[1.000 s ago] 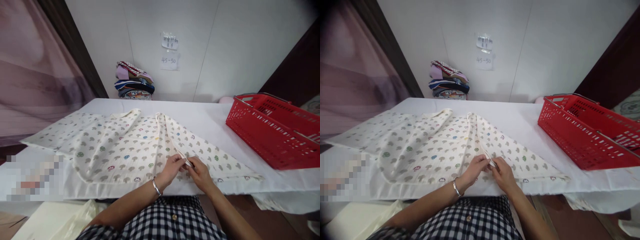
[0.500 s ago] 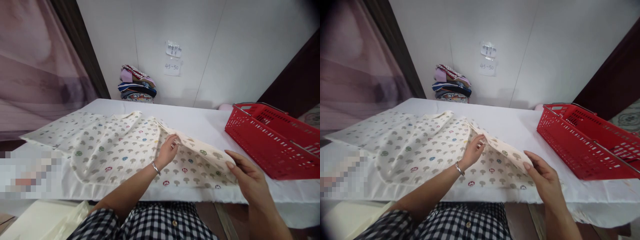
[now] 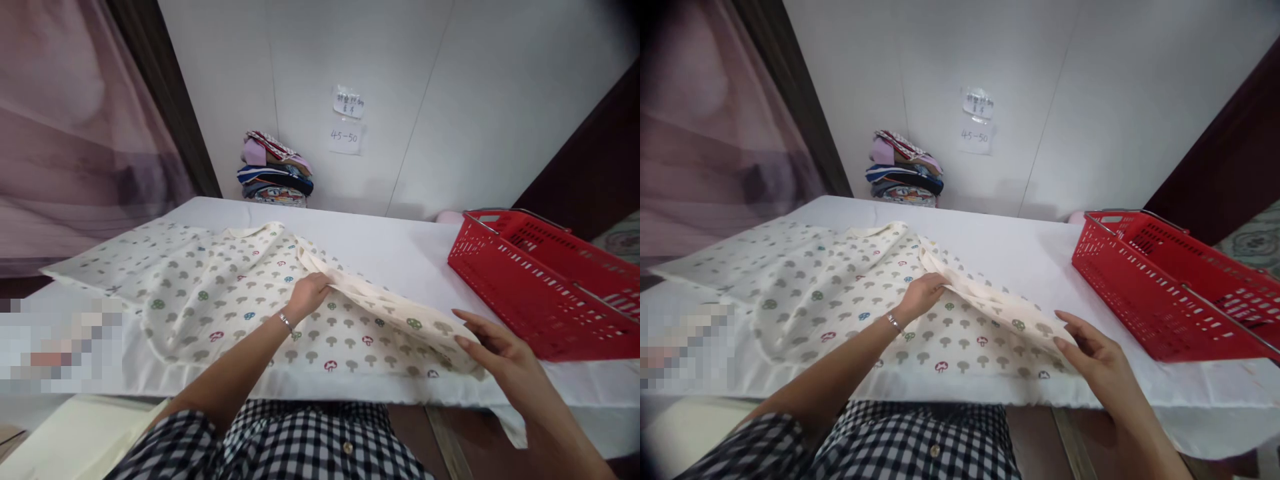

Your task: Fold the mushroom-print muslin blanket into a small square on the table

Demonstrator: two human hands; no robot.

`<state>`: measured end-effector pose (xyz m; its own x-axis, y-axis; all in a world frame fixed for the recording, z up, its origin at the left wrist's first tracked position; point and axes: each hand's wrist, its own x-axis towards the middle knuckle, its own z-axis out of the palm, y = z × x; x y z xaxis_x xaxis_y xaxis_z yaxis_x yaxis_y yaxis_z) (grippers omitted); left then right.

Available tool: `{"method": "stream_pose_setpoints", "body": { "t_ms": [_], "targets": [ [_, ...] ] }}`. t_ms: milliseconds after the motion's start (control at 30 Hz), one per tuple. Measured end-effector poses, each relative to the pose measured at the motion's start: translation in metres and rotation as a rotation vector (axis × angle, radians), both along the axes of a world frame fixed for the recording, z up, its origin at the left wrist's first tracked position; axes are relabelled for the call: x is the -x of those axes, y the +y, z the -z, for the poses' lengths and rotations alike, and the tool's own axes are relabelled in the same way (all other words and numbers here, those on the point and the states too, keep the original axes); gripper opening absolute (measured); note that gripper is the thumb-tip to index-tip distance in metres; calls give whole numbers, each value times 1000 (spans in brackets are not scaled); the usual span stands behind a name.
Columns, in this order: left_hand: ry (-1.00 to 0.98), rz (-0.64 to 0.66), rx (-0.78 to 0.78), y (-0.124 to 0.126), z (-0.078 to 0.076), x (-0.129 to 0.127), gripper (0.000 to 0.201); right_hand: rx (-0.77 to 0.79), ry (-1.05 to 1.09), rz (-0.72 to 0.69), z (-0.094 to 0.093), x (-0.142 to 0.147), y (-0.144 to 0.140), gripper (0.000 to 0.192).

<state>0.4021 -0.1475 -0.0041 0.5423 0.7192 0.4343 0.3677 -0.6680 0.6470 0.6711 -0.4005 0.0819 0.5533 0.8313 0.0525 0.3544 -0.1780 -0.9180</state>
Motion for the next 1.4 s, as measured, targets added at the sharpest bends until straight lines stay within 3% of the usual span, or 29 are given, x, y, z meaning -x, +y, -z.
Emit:
{"method": "stream_pose_setpoints", "body": {
  "t_ms": [133, 233, 400, 567, 667, 867, 933, 1167, 1300, 1400],
  "targets": [
    [89, 7, -151, 3, -14, 25, 17, 73, -2, -33, 8, -7, -10, 49],
    [86, 39, -168, 10, -16, 28, 11, 99, -67, -80, 11, -7, -16, 39],
    [97, 114, -87, 23, 6, 17, 19, 39, -234, -72, 7, 1, -23, 30],
    [226, 82, -35, 31, 25, 19, 18, -26, -307, 77, 6, -2, -29, 25],
    [178, 12, -95, 32, 13, 29, 16, -60, -440, 129, 11, -15, -33, 20],
    [140, -28, -231, 45, -31, 38, 14, -107, -752, 142, 15, -35, -41, 16],
    [173, 4, -240, 60, -33, 34, 14, -153, -836, 76, 14, -35, -45, 16],
    [317, 104, -165, 106, -18, 8, 13, -232, -879, -97, 24, -25, -65, 16],
    [459, 188, -112, 114, -23, -3, 14, -188, -818, -50, 33, -27, -75, 16],
    [500, 187, -89, 114, -30, 1, 14, -136, -782, 91, 34, -33, -72, 15]
  ]
}}
